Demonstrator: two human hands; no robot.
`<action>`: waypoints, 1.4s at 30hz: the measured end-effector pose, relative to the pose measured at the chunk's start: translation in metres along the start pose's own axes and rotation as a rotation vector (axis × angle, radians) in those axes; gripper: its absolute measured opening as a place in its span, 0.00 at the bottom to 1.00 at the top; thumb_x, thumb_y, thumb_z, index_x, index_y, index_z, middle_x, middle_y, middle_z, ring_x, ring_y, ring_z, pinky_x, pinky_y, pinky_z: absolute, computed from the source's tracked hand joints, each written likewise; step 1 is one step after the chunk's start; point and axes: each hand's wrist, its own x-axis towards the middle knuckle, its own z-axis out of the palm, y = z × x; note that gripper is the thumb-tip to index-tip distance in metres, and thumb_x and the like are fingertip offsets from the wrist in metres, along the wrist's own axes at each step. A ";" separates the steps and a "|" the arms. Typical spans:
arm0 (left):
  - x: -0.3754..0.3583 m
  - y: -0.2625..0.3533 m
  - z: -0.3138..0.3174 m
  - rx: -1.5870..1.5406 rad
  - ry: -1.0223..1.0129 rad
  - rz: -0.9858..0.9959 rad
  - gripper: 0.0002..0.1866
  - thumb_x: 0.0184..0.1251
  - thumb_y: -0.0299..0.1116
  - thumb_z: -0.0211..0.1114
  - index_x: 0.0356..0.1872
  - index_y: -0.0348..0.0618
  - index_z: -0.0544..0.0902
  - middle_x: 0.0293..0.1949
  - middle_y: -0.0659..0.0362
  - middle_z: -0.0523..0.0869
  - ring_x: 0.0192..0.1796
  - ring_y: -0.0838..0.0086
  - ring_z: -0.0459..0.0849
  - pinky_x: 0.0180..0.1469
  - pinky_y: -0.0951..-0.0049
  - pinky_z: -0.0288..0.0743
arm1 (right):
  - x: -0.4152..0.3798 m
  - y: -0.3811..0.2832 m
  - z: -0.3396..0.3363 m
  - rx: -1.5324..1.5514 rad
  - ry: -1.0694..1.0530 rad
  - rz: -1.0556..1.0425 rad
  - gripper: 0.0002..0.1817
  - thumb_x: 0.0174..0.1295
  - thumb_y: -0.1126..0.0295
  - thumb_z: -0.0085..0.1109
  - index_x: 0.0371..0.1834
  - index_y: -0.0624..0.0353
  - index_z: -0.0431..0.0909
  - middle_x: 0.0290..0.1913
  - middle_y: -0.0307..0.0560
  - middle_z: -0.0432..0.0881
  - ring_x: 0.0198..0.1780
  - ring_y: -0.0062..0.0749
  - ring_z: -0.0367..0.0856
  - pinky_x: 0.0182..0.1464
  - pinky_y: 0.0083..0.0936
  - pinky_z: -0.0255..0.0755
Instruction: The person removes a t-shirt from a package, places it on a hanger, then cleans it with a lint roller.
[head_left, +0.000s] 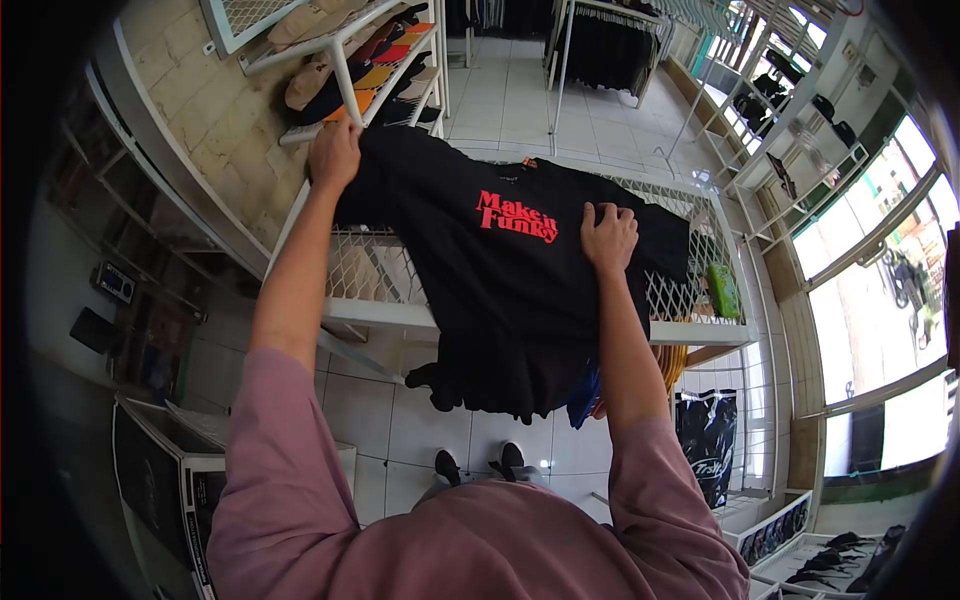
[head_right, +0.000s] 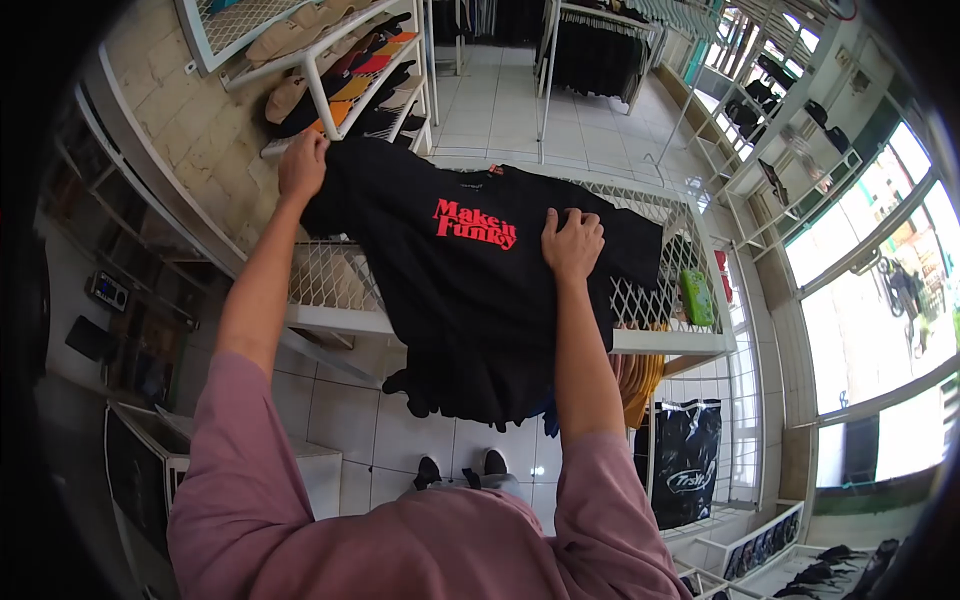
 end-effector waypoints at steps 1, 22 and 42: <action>-0.014 -0.001 0.001 0.116 -0.034 0.018 0.14 0.74 0.44 0.66 0.52 0.50 0.79 0.45 0.50 0.87 0.51 0.49 0.86 0.52 0.47 0.76 | 0.001 -0.001 0.000 -0.001 -0.003 -0.001 0.24 0.70 0.45 0.58 0.48 0.56 0.86 0.52 0.57 0.81 0.55 0.54 0.80 0.58 0.48 0.74; -0.303 0.133 -0.091 -1.045 -0.206 -0.509 0.17 0.77 0.42 0.67 0.32 0.40 0.79 0.25 0.63 0.80 0.30 0.79 0.77 0.35 0.73 0.72 | -0.136 0.034 -0.150 -0.118 0.092 0.168 0.12 0.66 0.58 0.66 0.42 0.55 0.88 0.48 0.52 0.85 0.51 0.54 0.80 0.55 0.46 0.74; -0.217 0.073 -0.128 -1.623 -0.627 -0.817 0.16 0.74 0.35 0.68 0.53 0.32 0.86 0.47 0.54 0.91 0.46 0.70 0.90 0.52 0.70 0.84 | -0.059 0.053 -0.131 0.278 -0.354 0.270 0.27 0.62 0.60 0.68 0.64 0.58 0.79 0.48 0.61 0.88 0.53 0.53 0.87 0.58 0.43 0.77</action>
